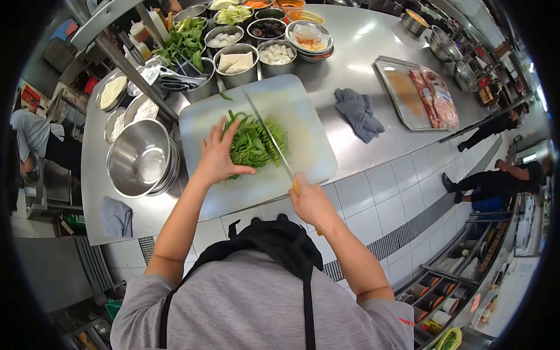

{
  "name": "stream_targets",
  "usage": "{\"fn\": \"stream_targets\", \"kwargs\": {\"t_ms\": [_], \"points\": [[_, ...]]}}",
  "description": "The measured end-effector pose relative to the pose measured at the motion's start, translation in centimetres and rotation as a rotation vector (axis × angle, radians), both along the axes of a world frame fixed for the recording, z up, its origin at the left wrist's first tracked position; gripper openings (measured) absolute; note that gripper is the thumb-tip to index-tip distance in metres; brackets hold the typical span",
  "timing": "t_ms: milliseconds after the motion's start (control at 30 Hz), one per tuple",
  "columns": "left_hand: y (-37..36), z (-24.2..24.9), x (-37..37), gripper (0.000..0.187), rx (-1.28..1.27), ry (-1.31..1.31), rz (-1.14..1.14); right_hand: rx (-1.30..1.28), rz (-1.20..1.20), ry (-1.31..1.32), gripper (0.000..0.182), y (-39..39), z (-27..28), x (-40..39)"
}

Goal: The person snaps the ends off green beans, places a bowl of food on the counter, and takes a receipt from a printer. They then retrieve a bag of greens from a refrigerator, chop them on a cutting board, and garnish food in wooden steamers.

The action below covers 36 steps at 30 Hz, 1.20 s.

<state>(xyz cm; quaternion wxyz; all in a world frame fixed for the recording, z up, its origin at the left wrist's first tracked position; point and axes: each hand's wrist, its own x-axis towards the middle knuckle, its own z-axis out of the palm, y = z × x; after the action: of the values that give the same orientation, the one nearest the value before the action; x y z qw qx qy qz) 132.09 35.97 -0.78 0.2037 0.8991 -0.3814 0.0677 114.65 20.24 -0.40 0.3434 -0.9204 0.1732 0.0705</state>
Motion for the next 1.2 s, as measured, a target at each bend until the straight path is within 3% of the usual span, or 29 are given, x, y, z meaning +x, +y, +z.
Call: {"fn": "stream_targets", "kwargs": {"t_ms": [33,100,133,267,333,633,967,1067,1133,1167,1200], "points": [[0.5,0.3,0.2,0.070,0.004,0.005,0.003,-0.004,-0.013,-0.053,0.028,0.3,1.0,-0.5],[1.8,0.5,0.7,0.062,-0.366,0.032,-0.026,-0.005,-0.029,-0.103,0.030,1.4,2.4,-1.4],[2.0,-0.1,0.6,0.047,-0.493,0.068,0.042,0.022,-0.032,-0.078,0.028,2.5,2.9,-1.5],[1.2,-4.4,0.0,0.027,-0.463,0.200,0.164,0.060,0.001,-0.031,0.027,5.0,1.3,-1.8],[0.4,-5.2,-0.4,0.017,-0.482,0.080,0.207,0.080,0.005,-0.010,0.027,5.4,0.3,-1.5],[0.3,-6.6,0.2,0.018,-0.405,-0.006,0.134,-0.037,0.104,0.077,0.024,5.5,-1.0,2.4],[0.5,-7.0,-0.1,0.017,-0.439,-0.021,0.091,-0.014,0.096,0.112,0.027,4.7,-3.5,5.4],[1.2,-6.6,0.2,0.021,-0.423,0.085,0.146,0.065,0.064,0.068,0.028,4.0,-3.6,5.2],[2.0,-6.2,0.3,0.033,-0.555,0.214,0.106,0.141,0.047,0.068,0.029,3.9,-3.0,4.6],[2.4,-6.0,0.3,0.033,-0.557,0.207,0.117,0.071,0.038,0.005,0.029,4.2,-2.5,4.0],[2.9,-5.7,0.2,0.037,-0.725,0.265,0.116,0.003,0.027,-0.054,0.030,4.6,-1.7,3.3]]}}
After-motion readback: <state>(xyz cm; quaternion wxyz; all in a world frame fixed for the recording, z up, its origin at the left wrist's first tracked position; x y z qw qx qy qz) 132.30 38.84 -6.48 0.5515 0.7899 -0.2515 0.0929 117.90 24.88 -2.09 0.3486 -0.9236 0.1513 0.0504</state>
